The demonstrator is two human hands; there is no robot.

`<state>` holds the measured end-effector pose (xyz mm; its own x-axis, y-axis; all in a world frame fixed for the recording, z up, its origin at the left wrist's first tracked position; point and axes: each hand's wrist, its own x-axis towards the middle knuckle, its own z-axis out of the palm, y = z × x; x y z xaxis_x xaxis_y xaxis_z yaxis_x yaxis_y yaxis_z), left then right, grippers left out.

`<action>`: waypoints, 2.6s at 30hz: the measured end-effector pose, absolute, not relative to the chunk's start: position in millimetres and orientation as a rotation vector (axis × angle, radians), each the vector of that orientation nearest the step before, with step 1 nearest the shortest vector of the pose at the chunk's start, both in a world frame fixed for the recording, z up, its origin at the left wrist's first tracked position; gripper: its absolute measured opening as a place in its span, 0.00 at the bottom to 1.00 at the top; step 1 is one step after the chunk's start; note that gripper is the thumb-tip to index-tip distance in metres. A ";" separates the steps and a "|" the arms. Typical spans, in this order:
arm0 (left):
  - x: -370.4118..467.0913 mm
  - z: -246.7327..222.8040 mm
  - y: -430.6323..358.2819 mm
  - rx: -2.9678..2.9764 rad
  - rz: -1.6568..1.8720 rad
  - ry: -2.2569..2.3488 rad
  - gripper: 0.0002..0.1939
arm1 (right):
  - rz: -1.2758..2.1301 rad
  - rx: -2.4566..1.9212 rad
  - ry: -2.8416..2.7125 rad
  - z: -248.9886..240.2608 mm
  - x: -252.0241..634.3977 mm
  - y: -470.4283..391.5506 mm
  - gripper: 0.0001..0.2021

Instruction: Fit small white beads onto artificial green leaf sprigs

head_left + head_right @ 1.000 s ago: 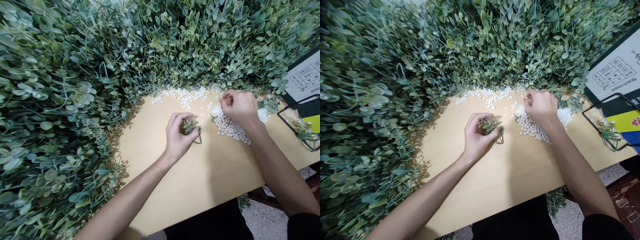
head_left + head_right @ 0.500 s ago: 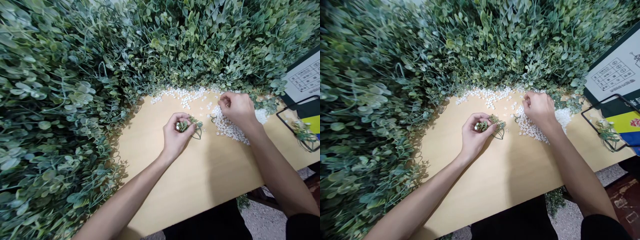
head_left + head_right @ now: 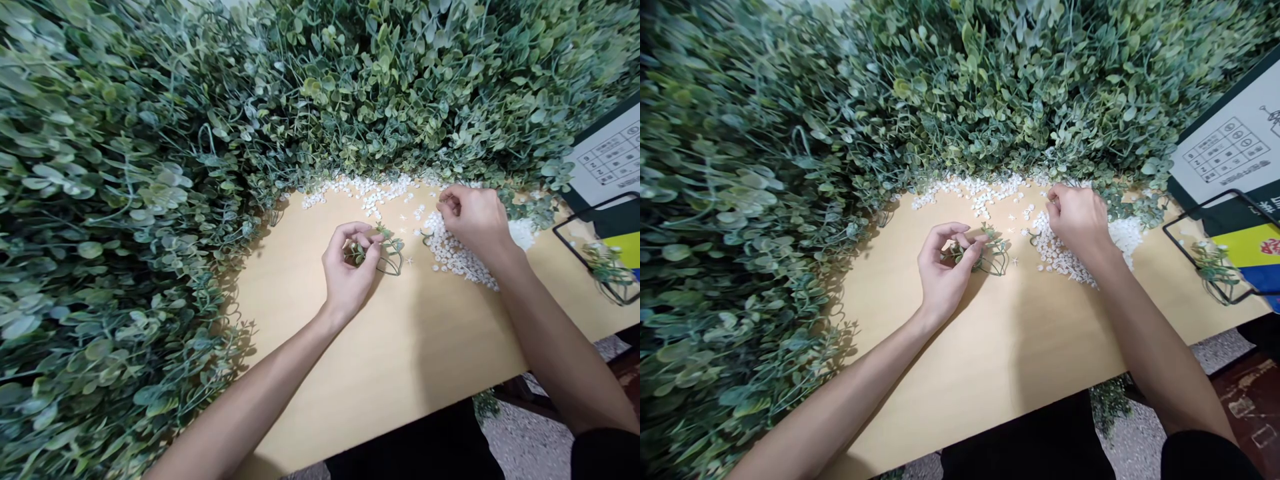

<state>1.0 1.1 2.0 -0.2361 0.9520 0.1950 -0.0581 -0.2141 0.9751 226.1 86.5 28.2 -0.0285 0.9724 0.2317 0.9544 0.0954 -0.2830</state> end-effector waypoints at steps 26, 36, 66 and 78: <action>2.1 3.3 -2.3 1.419 1.456 1.307 0.10 | 0.092 -1.885 -2.073 25.8 226.0 87.3 0.12; -1.7 4.2 3.5 1.250 1.550 1.316 0.10 | 0.139 -1.676 -2.033 26.4 226.7 87.2 0.10; -0.9 4.5 4.2 1.198 1.516 1.241 0.14 | 0.217 -1.561 -2.041 25.1 223.4 86.0 0.06; -2.1 5.2 3.8 1.220 1.443 1.307 0.11 | 0.332 -1.638 -1.949 22.3 228.6 89.5 0.08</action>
<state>-2.1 3.8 5.2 -0.1952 0.9722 0.1297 0.0332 -0.1257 0.9915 228.6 89.5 22.3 -0.0905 0.9612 0.2607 0.8206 0.2203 -0.5273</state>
